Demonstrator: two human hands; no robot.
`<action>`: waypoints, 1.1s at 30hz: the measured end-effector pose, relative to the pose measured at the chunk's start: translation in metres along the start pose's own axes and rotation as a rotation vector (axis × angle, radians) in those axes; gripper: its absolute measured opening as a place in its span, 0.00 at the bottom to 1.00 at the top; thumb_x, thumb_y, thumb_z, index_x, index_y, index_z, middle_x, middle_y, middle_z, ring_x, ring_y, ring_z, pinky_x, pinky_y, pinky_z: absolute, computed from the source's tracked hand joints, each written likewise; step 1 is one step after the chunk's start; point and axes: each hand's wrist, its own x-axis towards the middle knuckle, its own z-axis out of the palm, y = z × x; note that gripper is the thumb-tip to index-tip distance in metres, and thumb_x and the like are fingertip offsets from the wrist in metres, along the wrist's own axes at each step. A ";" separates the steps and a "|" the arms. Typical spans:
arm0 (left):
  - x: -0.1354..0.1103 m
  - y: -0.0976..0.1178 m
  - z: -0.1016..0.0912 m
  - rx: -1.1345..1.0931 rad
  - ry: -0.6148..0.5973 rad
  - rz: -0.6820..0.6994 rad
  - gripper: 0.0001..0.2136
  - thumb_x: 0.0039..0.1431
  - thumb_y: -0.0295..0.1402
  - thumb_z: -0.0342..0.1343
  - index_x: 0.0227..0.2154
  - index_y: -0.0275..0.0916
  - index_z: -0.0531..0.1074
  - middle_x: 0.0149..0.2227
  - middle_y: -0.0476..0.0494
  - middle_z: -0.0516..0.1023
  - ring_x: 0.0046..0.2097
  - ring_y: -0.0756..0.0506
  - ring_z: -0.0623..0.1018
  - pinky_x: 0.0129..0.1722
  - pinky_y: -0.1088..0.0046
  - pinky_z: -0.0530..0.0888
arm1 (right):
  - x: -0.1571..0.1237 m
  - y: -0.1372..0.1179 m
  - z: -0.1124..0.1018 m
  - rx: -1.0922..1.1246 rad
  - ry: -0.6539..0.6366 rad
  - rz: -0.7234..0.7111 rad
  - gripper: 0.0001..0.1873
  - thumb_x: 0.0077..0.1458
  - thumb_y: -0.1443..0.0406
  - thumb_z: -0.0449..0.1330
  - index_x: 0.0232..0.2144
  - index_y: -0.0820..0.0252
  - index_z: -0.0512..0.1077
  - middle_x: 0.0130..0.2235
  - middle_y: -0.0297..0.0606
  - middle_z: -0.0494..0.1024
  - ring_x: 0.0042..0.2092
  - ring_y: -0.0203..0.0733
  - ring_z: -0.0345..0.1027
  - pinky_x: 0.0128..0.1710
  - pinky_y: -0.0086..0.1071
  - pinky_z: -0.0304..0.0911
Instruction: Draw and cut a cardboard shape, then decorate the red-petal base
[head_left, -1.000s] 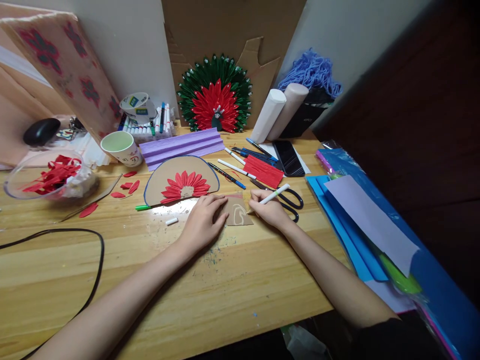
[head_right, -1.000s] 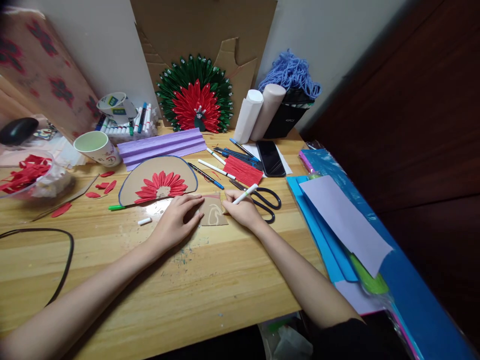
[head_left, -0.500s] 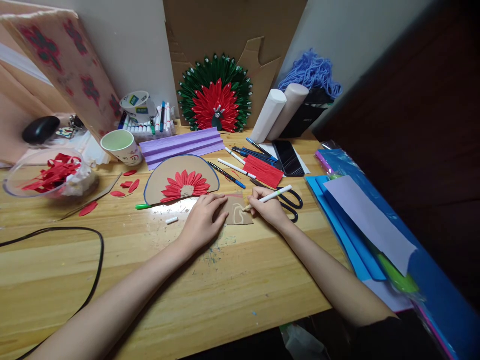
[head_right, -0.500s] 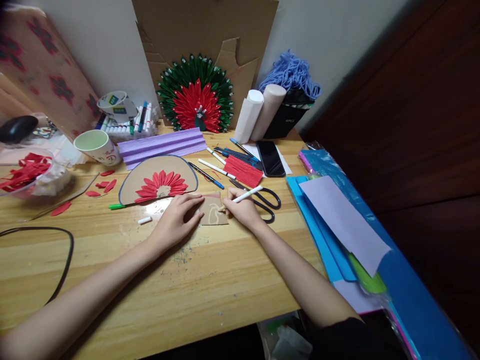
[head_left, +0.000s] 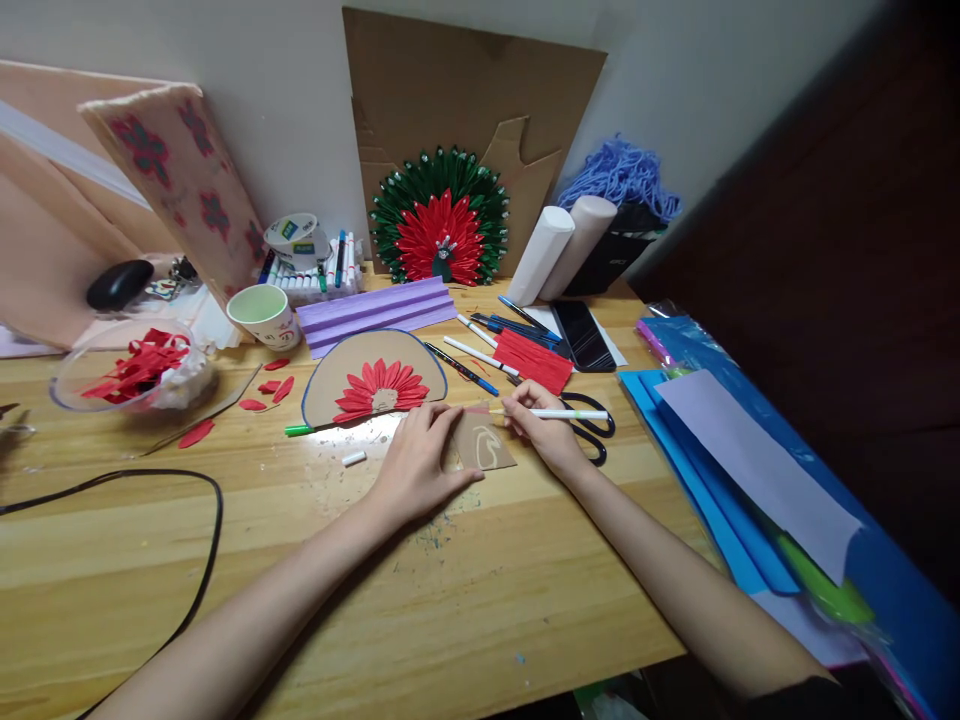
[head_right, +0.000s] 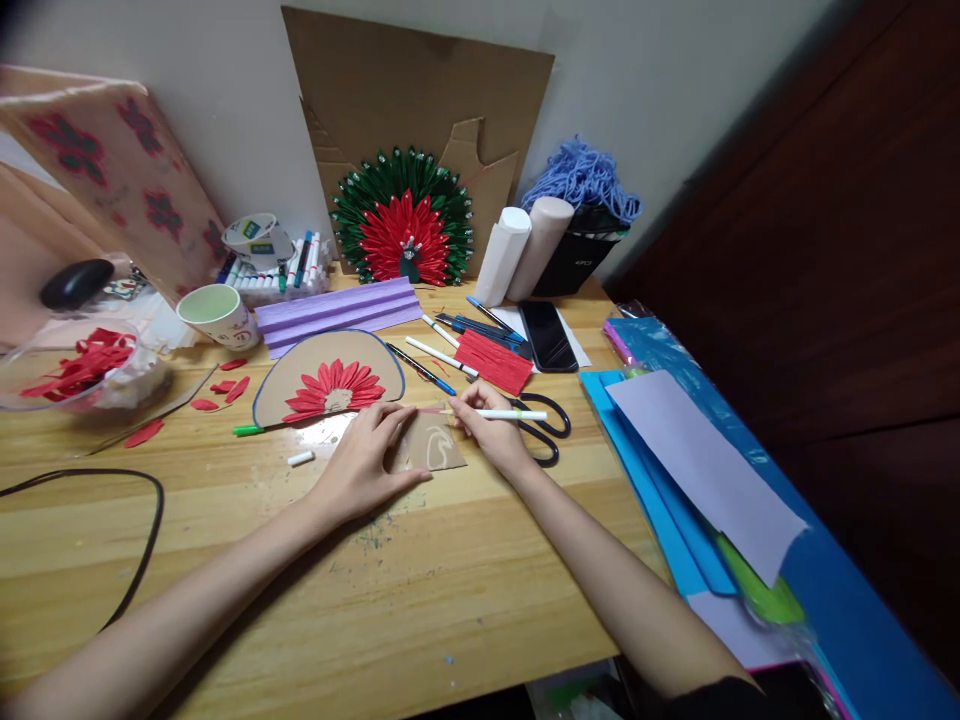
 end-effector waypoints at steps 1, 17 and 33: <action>0.000 0.000 0.000 -0.005 0.004 -0.003 0.32 0.44 0.41 0.65 0.53 0.41 0.61 0.49 0.38 0.66 0.51 0.37 0.67 0.49 0.55 0.67 | 0.000 -0.001 0.000 -0.005 0.017 -0.023 0.15 0.48 0.55 0.62 0.25 0.58 0.63 0.21 0.29 0.68 0.21 0.31 0.56 0.19 0.25 0.51; 0.000 0.001 -0.006 -0.277 0.111 -0.190 0.15 0.66 0.40 0.39 0.49 0.39 0.61 0.44 0.40 0.71 0.46 0.44 0.72 0.46 0.63 0.69 | -0.008 -0.013 -0.004 -0.005 0.098 -0.267 0.10 0.59 0.59 0.52 0.40 0.53 0.69 0.44 0.41 0.76 0.46 0.44 0.70 0.47 0.41 0.65; 0.005 -0.001 -0.003 -0.345 0.153 -0.312 0.11 0.64 0.36 0.43 0.29 0.39 0.65 0.32 0.46 0.76 0.34 0.46 0.74 0.35 0.71 0.67 | -0.012 0.002 0.014 -0.182 -0.157 -0.310 0.11 0.55 0.63 0.59 0.42 0.55 0.70 0.52 0.43 0.72 0.50 0.44 0.69 0.47 0.38 0.68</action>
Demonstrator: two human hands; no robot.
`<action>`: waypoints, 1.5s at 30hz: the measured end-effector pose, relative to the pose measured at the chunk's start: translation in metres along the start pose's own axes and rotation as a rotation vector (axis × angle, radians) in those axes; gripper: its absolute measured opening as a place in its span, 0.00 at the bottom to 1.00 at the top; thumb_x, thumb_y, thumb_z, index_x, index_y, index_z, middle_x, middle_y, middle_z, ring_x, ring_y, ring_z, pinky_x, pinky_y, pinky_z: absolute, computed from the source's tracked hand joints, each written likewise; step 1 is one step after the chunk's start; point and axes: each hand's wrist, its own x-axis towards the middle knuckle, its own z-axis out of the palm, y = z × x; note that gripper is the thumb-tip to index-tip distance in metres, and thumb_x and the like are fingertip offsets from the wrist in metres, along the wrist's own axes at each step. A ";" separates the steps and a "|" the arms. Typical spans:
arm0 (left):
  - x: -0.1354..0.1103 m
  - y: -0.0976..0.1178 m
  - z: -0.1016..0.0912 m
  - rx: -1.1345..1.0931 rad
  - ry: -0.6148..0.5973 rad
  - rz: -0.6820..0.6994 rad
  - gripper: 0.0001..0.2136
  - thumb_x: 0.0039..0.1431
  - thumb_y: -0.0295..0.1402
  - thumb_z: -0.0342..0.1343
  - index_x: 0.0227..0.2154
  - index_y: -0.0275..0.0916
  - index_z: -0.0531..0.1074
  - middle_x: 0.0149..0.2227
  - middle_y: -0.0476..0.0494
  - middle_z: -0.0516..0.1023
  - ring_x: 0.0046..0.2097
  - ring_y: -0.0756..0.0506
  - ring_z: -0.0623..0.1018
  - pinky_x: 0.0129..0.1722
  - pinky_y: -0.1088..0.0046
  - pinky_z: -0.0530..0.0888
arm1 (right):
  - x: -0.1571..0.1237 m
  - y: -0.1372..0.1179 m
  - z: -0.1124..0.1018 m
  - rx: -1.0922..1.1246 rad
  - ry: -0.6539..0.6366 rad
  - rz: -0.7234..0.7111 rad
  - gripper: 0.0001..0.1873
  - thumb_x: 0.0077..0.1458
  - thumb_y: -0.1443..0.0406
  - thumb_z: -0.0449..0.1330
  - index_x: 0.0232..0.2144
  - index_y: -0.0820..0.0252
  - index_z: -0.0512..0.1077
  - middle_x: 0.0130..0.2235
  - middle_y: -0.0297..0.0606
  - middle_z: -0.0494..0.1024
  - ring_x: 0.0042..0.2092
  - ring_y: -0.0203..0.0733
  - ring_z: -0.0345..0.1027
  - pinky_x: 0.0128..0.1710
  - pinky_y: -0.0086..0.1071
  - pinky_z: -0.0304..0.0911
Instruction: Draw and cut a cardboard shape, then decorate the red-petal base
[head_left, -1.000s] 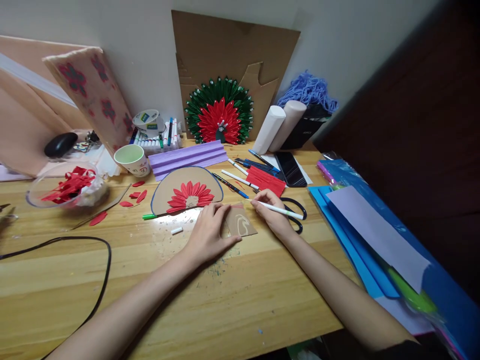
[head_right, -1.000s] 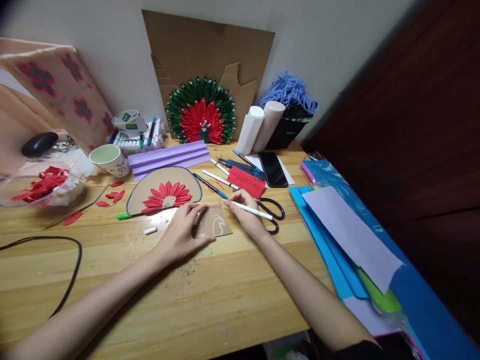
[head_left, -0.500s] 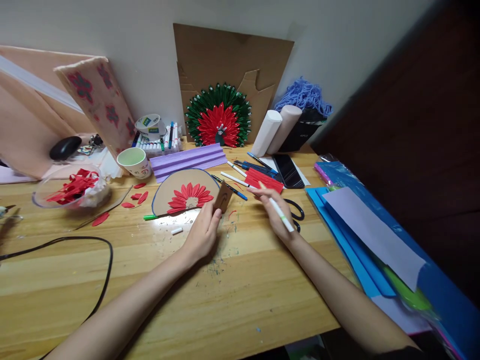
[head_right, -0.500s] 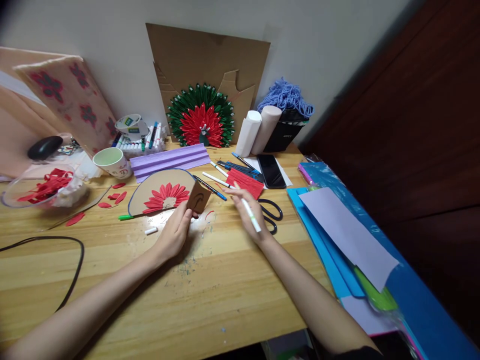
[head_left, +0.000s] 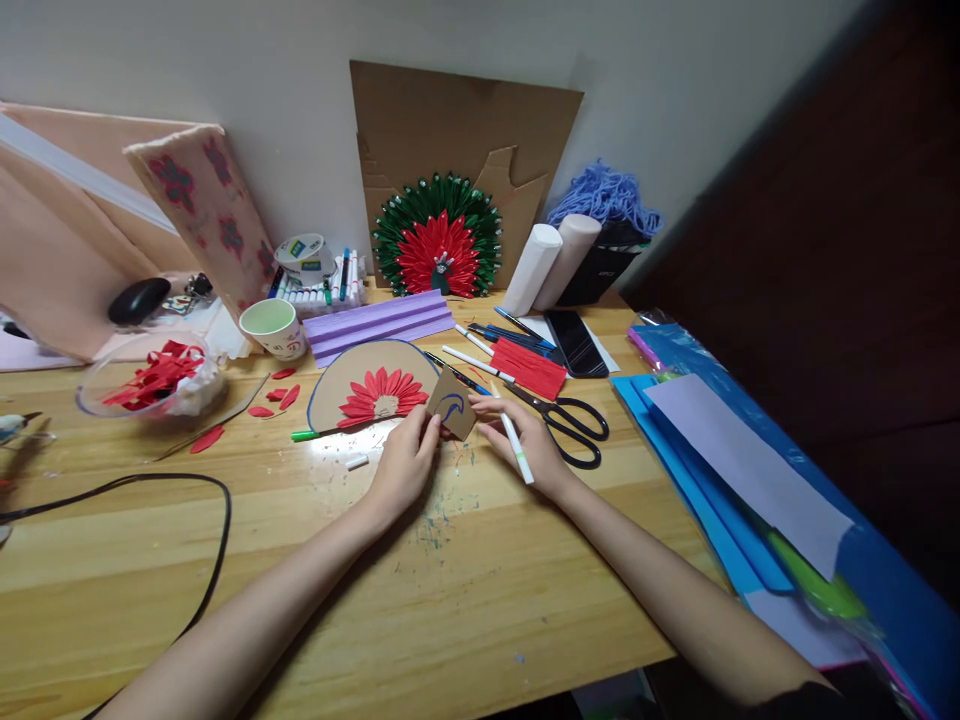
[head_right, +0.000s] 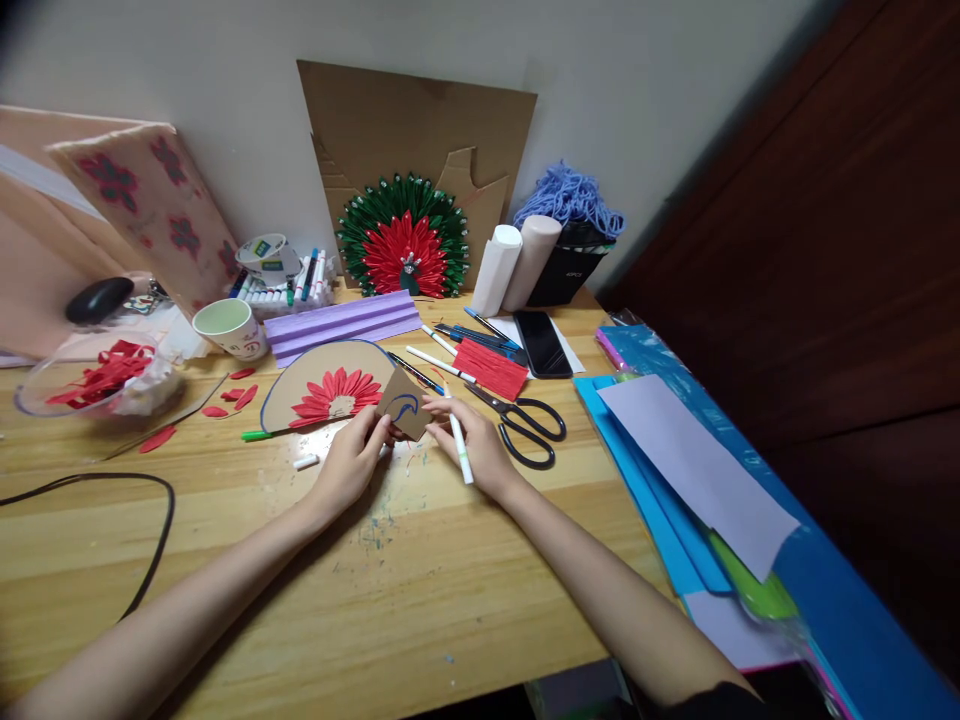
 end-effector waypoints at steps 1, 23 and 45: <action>0.000 0.000 0.000 -0.011 0.011 -0.004 0.11 0.64 0.37 0.43 0.29 0.38 0.65 0.31 0.46 0.76 0.34 0.46 0.74 0.35 0.72 0.67 | 0.001 0.000 -0.001 -0.003 0.047 0.016 0.12 0.54 0.63 0.59 0.42 0.55 0.70 0.52 0.43 0.72 0.49 0.45 0.70 0.45 0.38 0.69; -0.014 0.003 0.007 0.485 0.007 0.422 0.39 0.49 0.49 0.59 0.59 0.35 0.52 0.56 0.31 0.63 0.55 0.36 0.64 0.53 0.55 0.62 | 0.002 -0.001 -0.019 0.293 -0.122 0.273 0.17 0.45 0.64 0.65 0.35 0.56 0.62 0.45 0.38 0.71 0.28 0.30 0.65 0.29 0.29 0.62; -0.012 0.005 0.004 0.331 -0.200 0.359 0.39 0.44 0.35 0.58 0.60 0.36 0.49 0.58 0.35 0.61 0.57 0.36 0.61 0.58 0.54 0.58 | 0.002 0.000 -0.021 0.189 0.187 0.123 0.11 0.54 0.59 0.56 0.39 0.56 0.65 0.35 0.36 0.71 0.36 0.39 0.66 0.37 0.33 0.64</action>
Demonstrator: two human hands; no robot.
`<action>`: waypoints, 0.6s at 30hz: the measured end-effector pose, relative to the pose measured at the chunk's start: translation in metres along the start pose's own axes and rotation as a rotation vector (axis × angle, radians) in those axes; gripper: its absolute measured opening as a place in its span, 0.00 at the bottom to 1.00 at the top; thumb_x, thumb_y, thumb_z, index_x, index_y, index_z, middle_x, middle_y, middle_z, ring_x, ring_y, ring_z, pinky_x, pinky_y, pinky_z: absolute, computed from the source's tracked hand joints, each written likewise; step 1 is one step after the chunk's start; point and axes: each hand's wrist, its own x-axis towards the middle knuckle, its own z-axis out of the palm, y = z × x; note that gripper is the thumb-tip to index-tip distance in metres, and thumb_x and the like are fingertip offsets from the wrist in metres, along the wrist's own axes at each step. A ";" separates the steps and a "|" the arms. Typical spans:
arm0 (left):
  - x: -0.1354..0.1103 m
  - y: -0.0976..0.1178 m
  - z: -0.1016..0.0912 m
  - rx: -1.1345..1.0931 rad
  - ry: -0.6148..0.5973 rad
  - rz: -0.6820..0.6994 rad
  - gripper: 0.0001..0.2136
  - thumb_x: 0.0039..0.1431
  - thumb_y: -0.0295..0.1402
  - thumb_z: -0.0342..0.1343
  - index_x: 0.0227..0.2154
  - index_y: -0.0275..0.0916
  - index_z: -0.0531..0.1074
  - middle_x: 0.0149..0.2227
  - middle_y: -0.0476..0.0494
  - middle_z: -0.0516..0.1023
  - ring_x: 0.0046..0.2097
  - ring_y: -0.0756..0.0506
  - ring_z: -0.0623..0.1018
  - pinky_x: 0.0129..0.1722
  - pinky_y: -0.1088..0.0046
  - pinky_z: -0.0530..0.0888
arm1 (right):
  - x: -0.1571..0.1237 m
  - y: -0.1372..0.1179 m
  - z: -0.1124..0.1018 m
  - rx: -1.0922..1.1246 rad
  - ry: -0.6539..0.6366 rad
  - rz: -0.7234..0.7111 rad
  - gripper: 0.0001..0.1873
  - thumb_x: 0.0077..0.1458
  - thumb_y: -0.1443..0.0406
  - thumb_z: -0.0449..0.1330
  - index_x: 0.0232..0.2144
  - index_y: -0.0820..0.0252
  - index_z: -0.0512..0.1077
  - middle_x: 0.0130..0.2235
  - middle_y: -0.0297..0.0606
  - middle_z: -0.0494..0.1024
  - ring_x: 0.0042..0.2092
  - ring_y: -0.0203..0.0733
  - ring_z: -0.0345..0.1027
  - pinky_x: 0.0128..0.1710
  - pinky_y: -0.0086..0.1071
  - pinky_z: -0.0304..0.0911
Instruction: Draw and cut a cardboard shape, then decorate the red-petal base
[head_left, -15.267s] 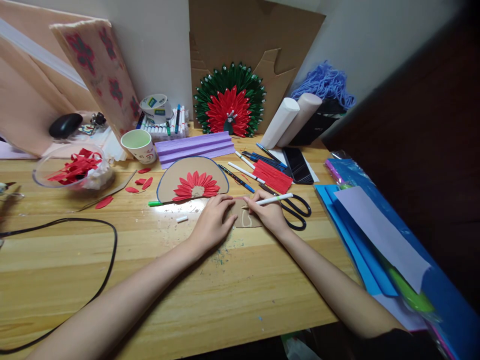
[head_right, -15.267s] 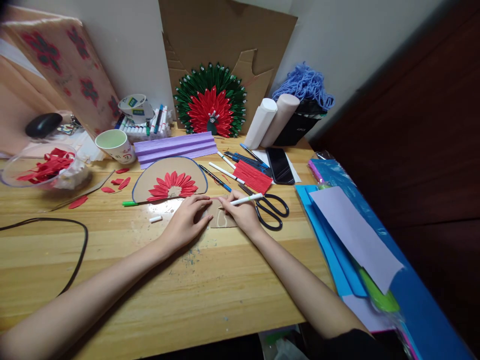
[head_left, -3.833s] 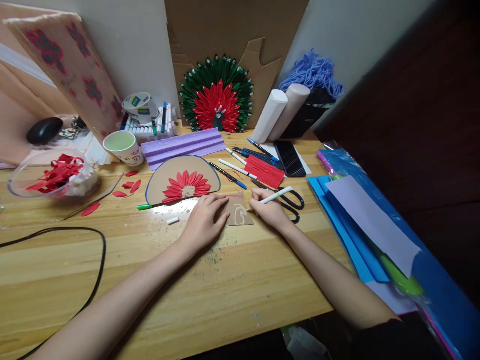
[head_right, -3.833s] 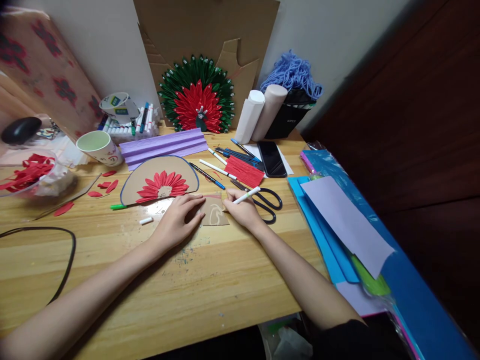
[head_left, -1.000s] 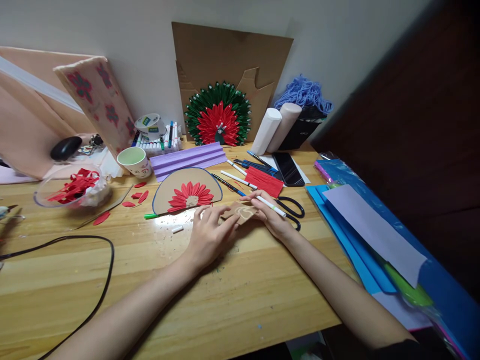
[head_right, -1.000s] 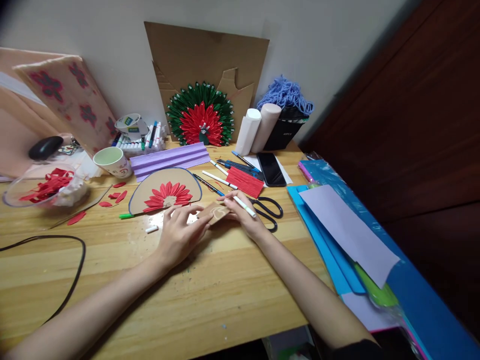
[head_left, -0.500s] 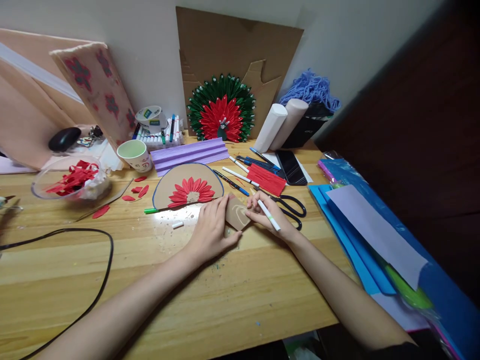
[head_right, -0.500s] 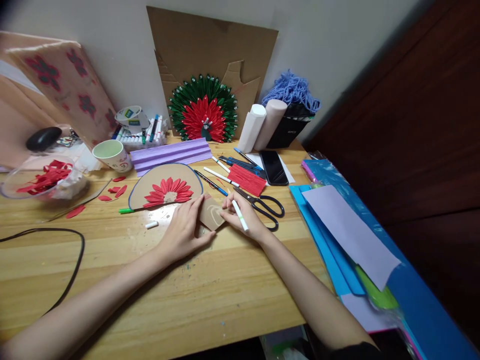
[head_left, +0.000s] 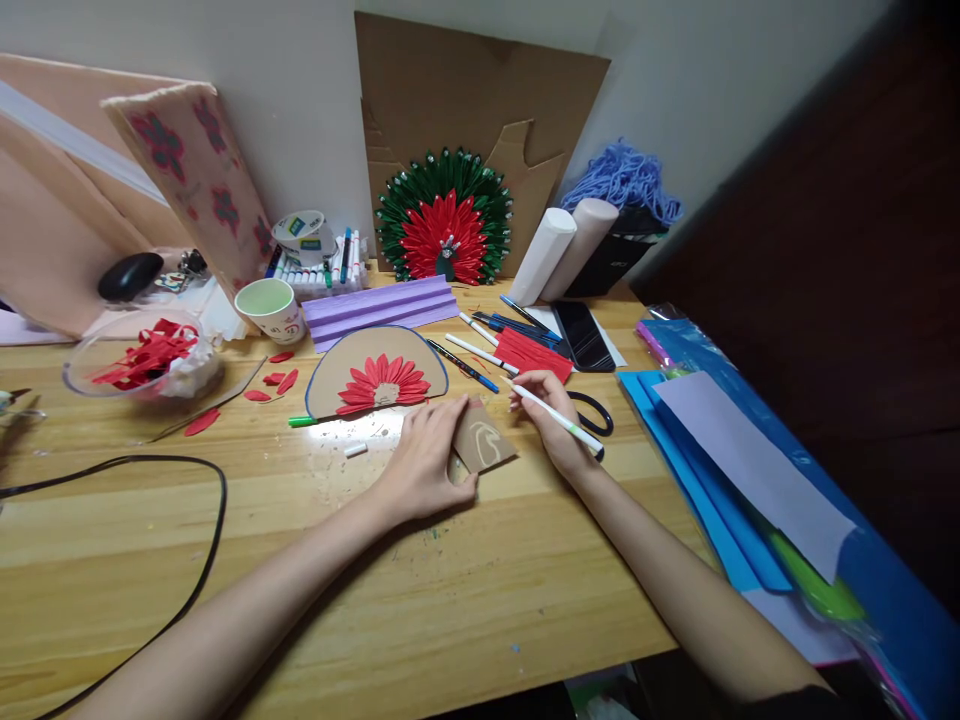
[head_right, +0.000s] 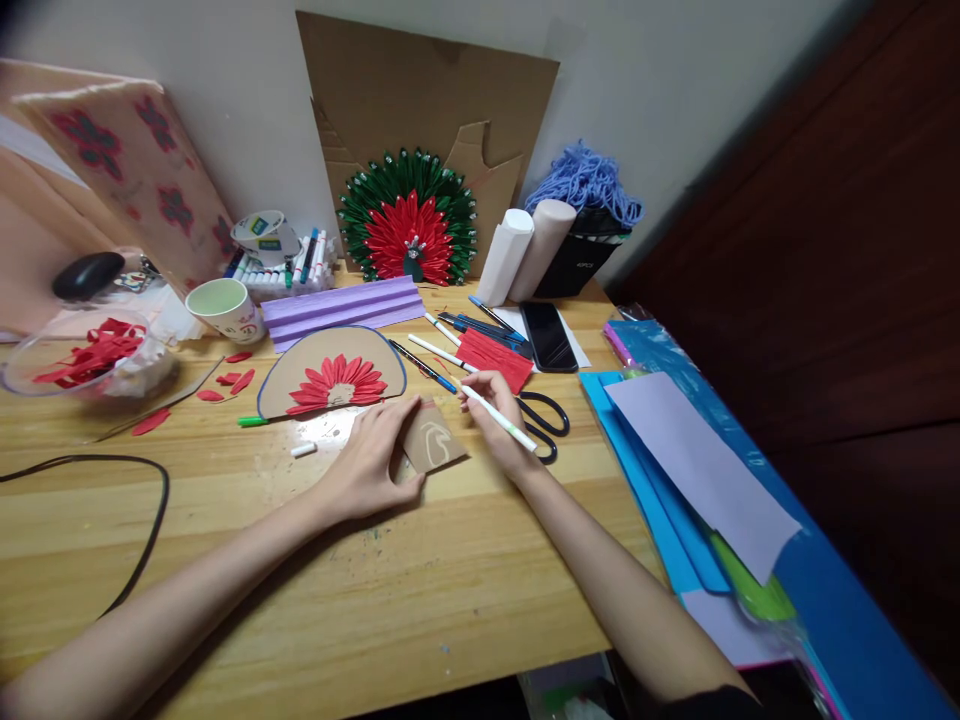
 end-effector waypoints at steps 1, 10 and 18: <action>0.000 0.000 0.000 -0.005 0.001 0.003 0.39 0.44 0.35 0.58 0.60 0.36 0.49 0.58 0.35 0.61 0.57 0.36 0.61 0.58 0.53 0.58 | -0.001 -0.002 0.001 -0.022 -0.017 -0.005 0.11 0.54 0.59 0.57 0.39 0.56 0.66 0.36 0.36 0.71 0.37 0.39 0.66 0.38 0.33 0.63; -0.001 0.000 0.000 -0.049 0.010 -0.001 0.39 0.45 0.33 0.58 0.60 0.37 0.49 0.58 0.36 0.61 0.57 0.36 0.61 0.58 0.53 0.59 | -0.003 0.001 0.002 -0.083 -0.054 0.024 0.09 0.54 0.59 0.58 0.36 0.56 0.66 0.33 0.34 0.69 0.33 0.37 0.64 0.33 0.30 0.61; 0.000 -0.002 0.000 -0.087 0.129 -0.029 0.39 0.46 0.31 0.57 0.61 0.35 0.45 0.58 0.33 0.59 0.58 0.38 0.62 0.57 0.57 0.62 | -0.001 -0.002 0.007 0.014 0.005 0.077 0.10 0.59 0.57 0.53 0.35 0.56 0.67 0.32 0.36 0.74 0.31 0.37 0.67 0.33 0.31 0.65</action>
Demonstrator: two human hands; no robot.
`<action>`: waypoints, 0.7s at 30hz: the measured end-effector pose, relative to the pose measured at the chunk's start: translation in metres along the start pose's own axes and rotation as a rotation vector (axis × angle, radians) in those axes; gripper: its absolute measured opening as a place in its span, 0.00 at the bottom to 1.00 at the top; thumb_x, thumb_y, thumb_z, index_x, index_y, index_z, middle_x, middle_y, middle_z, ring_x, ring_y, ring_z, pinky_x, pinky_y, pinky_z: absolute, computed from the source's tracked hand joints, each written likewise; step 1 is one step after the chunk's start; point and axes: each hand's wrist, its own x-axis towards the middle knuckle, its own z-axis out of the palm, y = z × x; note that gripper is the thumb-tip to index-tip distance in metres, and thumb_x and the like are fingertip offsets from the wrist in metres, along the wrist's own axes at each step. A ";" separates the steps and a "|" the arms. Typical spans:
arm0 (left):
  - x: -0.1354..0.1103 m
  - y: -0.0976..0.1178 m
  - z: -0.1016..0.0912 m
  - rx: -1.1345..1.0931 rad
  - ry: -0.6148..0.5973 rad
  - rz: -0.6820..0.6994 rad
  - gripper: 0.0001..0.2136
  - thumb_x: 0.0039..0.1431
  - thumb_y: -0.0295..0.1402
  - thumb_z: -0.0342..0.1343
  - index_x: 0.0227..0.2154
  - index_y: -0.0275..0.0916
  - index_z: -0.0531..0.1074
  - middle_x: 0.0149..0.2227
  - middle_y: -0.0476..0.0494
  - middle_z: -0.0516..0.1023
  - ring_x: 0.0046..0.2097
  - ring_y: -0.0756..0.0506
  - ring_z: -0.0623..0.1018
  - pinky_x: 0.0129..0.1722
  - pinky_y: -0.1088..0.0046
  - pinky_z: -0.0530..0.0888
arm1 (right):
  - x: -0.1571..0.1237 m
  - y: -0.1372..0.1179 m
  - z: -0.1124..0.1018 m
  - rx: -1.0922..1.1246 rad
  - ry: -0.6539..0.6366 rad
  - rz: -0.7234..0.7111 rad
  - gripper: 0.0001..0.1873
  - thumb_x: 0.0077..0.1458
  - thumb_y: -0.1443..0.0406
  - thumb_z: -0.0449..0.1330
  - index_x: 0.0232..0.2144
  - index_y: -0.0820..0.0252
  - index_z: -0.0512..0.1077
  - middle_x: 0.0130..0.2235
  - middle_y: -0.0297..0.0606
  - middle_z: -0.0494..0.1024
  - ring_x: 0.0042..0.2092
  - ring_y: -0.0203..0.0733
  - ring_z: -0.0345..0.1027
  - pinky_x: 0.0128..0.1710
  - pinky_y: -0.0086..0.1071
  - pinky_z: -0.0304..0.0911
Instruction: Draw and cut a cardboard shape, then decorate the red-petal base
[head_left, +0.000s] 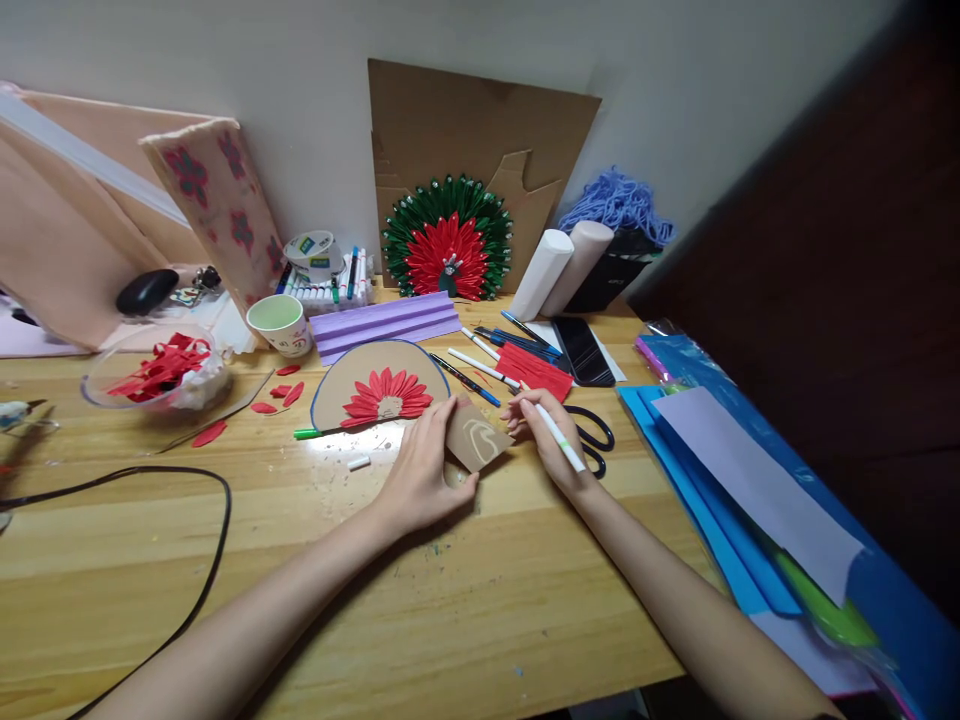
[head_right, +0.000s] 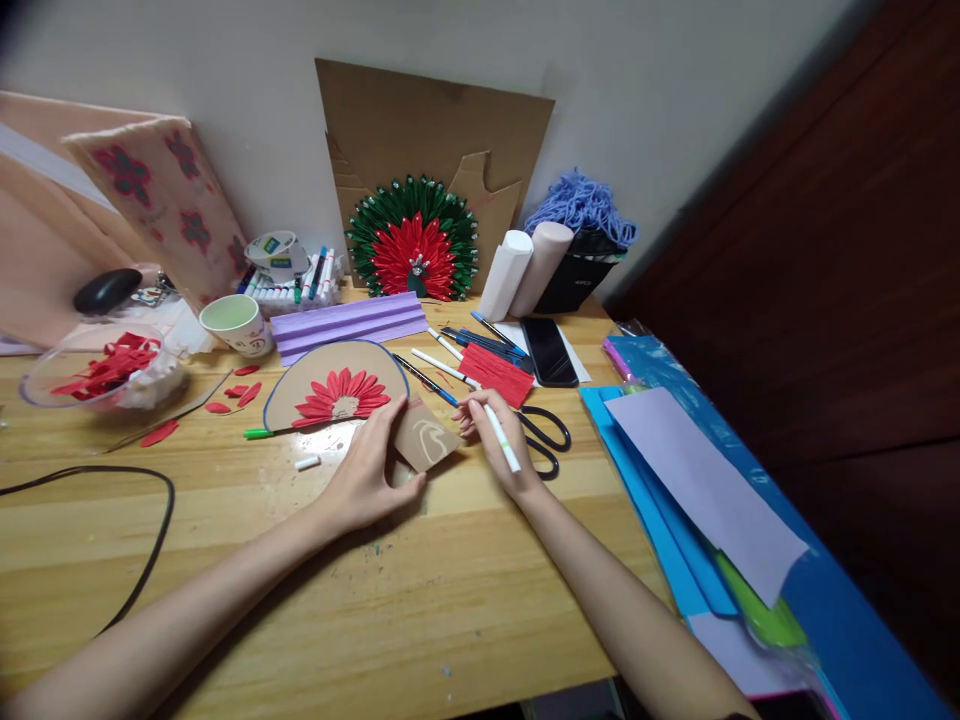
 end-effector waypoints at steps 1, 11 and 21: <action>0.000 0.000 0.000 -0.002 0.015 -0.003 0.39 0.47 0.31 0.57 0.61 0.35 0.45 0.58 0.33 0.59 0.58 0.39 0.62 0.57 0.57 0.62 | 0.000 0.000 0.000 -0.028 -0.016 0.003 0.09 0.57 0.57 0.55 0.35 0.56 0.68 0.32 0.36 0.74 0.32 0.37 0.67 0.32 0.31 0.65; 0.001 0.000 0.001 -0.069 0.025 0.025 0.39 0.48 0.27 0.55 0.62 0.38 0.42 0.59 0.34 0.56 0.60 0.39 0.59 0.60 0.56 0.61 | 0.001 0.004 0.000 -0.076 -0.131 0.079 0.12 0.48 0.57 0.63 0.31 0.55 0.65 0.28 0.32 0.69 0.27 0.38 0.65 0.28 0.33 0.65; 0.000 -0.004 0.004 -0.083 0.034 -0.012 0.38 0.49 0.25 0.55 0.61 0.38 0.43 0.59 0.33 0.54 0.61 0.39 0.57 0.59 0.56 0.61 | 0.001 0.006 -0.001 -0.217 -0.186 -0.005 0.12 0.49 0.59 0.64 0.32 0.57 0.66 0.31 0.33 0.70 0.29 0.36 0.63 0.31 0.31 0.61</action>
